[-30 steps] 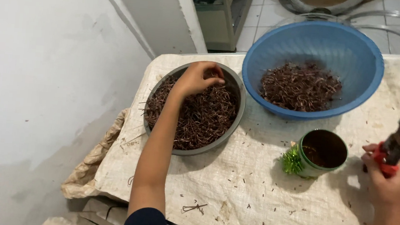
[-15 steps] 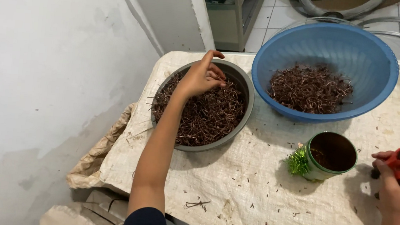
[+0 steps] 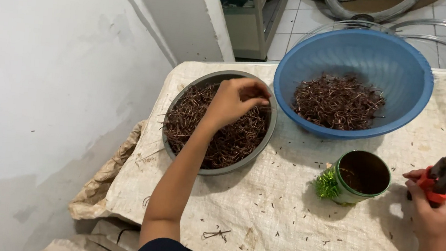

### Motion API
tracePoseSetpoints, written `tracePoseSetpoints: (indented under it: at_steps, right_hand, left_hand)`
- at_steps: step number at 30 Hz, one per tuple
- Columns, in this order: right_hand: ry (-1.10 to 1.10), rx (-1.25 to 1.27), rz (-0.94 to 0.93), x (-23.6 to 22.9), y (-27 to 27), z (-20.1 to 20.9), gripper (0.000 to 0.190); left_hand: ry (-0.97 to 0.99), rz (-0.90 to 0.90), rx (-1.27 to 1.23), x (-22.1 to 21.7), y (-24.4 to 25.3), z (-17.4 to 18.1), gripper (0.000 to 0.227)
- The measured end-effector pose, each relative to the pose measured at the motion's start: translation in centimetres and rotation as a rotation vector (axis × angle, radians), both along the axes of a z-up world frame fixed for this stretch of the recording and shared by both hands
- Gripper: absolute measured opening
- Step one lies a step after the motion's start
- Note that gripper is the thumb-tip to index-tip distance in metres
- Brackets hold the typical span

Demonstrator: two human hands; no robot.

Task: Sorting and cutting small wire pieces from a bowl into a basket and a cup using pliers

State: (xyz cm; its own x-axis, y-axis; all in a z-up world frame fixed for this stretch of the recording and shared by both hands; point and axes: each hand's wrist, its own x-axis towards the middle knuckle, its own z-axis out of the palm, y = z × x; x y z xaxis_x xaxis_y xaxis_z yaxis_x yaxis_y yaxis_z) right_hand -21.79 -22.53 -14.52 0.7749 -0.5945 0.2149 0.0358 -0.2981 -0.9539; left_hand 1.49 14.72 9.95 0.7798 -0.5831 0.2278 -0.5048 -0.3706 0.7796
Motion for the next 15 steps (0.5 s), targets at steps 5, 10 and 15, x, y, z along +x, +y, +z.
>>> tracePoseSetpoints:
  at_steps: [5,10,15]
  right_hand:
    - [0.005,-0.004,-0.009,0.1,0.2,0.5,0.011]
    - [-0.008,0.036,-0.002,0.1,0.1,0.4,0.012]
    - [-0.009,0.028,-0.003,0.2,-0.2,-0.3,0.011]
  left_hand:
    - [-0.103,-0.099,-0.05,-1.7,-0.9,0.9,0.01]
    - [-0.089,-0.129,0.033,-2.6,-1.4,0.1,0.012]
    - [-0.113,-0.218,0.047,-3.8,-1.4,0.1,0.016]
